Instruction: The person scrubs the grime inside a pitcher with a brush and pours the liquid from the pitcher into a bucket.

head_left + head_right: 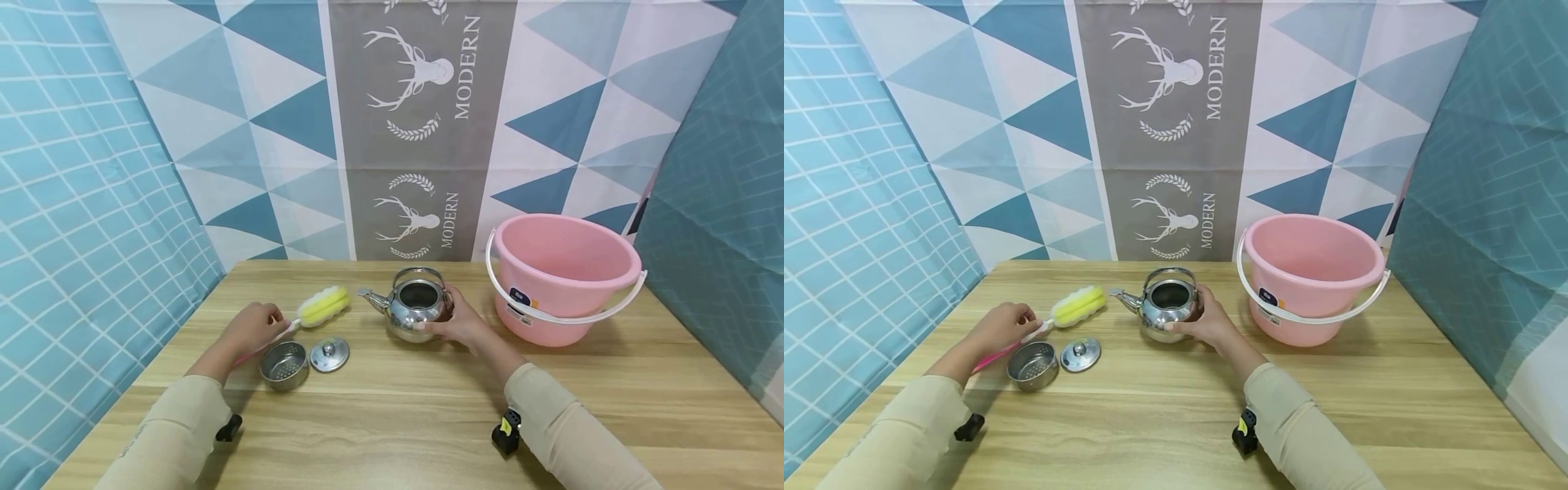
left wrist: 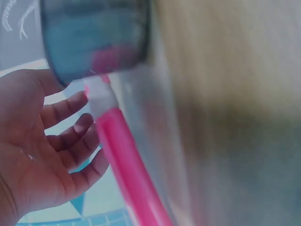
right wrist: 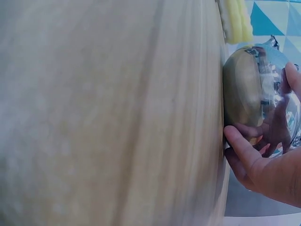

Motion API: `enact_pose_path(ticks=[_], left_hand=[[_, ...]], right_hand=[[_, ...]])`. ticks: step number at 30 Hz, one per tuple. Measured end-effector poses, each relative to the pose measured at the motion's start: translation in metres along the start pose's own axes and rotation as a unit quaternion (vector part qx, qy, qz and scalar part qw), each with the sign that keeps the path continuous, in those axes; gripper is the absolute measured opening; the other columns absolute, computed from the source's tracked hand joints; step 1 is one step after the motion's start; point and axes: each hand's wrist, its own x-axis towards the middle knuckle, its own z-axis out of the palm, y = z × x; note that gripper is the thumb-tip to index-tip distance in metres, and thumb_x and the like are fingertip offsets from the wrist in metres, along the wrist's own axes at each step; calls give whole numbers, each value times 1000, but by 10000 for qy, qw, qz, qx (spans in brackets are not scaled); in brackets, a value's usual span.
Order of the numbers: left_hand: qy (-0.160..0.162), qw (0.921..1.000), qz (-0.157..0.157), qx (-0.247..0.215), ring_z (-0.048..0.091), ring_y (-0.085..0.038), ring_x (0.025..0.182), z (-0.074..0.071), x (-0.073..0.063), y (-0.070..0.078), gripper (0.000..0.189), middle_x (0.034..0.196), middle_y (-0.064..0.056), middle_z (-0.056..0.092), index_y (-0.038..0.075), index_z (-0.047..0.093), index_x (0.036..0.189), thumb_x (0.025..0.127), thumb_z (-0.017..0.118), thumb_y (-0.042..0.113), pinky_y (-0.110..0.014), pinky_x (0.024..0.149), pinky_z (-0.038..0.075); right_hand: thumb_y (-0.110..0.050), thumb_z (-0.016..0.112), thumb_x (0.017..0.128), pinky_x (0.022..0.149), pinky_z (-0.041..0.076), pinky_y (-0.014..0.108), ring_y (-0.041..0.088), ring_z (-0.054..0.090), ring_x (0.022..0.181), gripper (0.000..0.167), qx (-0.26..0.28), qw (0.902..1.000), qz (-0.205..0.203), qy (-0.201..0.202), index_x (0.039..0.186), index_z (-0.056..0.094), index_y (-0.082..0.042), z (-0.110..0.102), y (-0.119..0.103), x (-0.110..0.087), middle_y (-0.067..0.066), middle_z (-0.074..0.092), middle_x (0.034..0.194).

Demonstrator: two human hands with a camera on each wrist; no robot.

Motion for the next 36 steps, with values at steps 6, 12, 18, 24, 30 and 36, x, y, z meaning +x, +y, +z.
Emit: enact_pose_path(ticks=[6, 12, 18, 24, 30, 36], left_hand=[[380, 9992, 110, 29, 51, -24, 76, -5, 0, 21, 25, 92, -14, 56, 2, 66, 97, 94, 62, 26, -45, 70, 45], [624, 9965, 156, -535, 58, -30, 86, -7, -4, 50, 23, 104, -21, 59, 1, 65, 99, 95, 62, 24, -48, 76, 49], [1021, 9910, 194, -838, 59, -34, 91, -6, -7, 78, 23, 108, -23, 57, 1, 66, 99, 94, 62, 22, -49, 78, 49], [1137, 9827, -6, -1465, 60, -33, 93, -2, -6, 100, 23, 111, -22, 59, 1, 67, 100, 91, 64, 21, -46, 78, 50], [730, 9623, -671, -2531, 60, -29, 101, 4, -4, 116, 37, 117, -17, 59, 0, 60, 114, 92, 66, 28, -37, 77, 53], [228, 9182, -1104, -3796, 49, -37, 120, 10, -1, 127, 54, 135, -22, 44, -2, 47, 132, 93, 65, 30, -46, 93, 50]], right_hand=[[-10, 83, 75, 77, 53, 41, 39, 40, 127, 104, 149, 9998, -111, -104, 154, 17, -11, 1, 0, -3, 26, 32, 149], [-9, 81, 76, 80, 52, 44, 40, 39, 126, 105, 197, 9996, -86, -160, 155, 11, -9, 3, -2, -5, 28, 30, 148], [-9, 80, 77, 85, 51, 46, 37, 37, 128, 104, 235, 9996, -62, -126, 156, 12, -11, 4, -3, -5, 25, 29, 149], [-9, 81, 76, 104, 37, 50, 36, 35, 132, 105, 155, 9996, -191, -105, 155, 12, -9, 4, -3, -6, 25, 32, 148], [-10, 82, 75, 115, 18, 49, 36, 33, 135, 106, 17, 9997, -220, -64, 155, 12, -7, 3, -4, -6, 26, 35, 146], [-12, 82, 76, 104, 37, 52, 37, 34, 134, 105, 207, 9997, -8, -147, 156, 13, -11, -3, -6, -5, 25, 30, 150]])
